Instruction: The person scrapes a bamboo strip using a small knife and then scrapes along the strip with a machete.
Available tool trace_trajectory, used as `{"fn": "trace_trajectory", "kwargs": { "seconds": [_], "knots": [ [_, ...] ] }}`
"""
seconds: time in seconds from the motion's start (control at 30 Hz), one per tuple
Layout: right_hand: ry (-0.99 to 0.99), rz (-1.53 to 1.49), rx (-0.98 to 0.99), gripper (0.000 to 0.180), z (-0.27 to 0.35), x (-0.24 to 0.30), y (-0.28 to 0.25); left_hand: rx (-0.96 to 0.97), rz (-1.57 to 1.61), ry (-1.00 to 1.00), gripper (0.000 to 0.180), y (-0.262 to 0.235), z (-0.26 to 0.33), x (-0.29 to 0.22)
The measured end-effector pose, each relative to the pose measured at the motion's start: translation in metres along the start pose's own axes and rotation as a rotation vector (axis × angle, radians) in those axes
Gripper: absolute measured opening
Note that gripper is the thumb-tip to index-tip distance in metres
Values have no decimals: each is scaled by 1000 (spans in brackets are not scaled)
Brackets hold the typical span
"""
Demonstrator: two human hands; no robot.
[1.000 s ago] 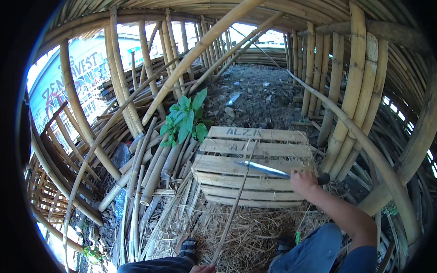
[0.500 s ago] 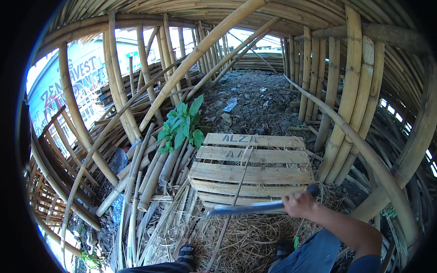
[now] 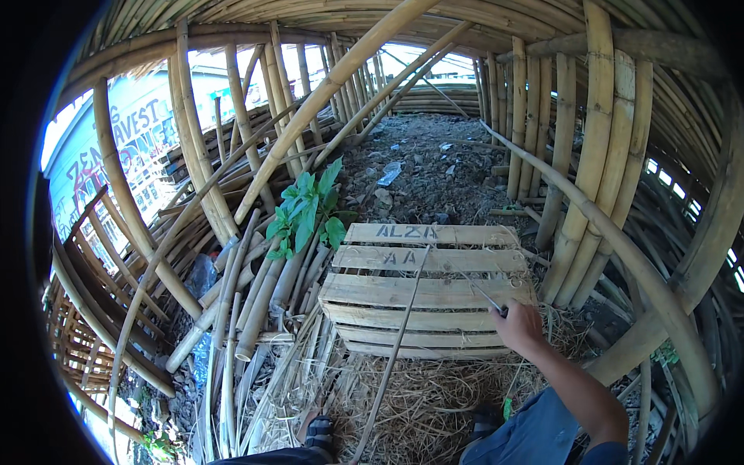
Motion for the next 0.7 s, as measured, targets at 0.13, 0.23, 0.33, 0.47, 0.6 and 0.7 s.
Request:
{"fn": "trace_trajectory", "kwargs": {
  "seconds": [0.13,0.23,0.33,0.47,0.6,0.7],
  "knots": [
    [-34,-210,16,34,15,22,10,-140,-47,16,30,17,-2,-18],
    [-90,-234,56,27,34,45,31,-127,16,76,27,3,-28,-12],
    [-251,-200,45,22,65,69,43,-15,71,158,27,17,-35,-34],
    [-381,-179,185,17,109,92,63,266,70,86,24,15,-60,-39],
    [-490,-193,331,17,138,114,57,223,66,80,20,25,-67,-43],
    [-548,-203,371,20,143,122,50,237,136,37,19,29,-66,-41]
  ]
}}
Point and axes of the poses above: each hand's wrist, its own z-axis away from the middle knuckle, its own y-axis out of the palm, x = y × z, the point moved 4 cm from there along -z, towards the middle knuckle, and after that the axes turned 2 degrees about x, right-handed, at the moved point
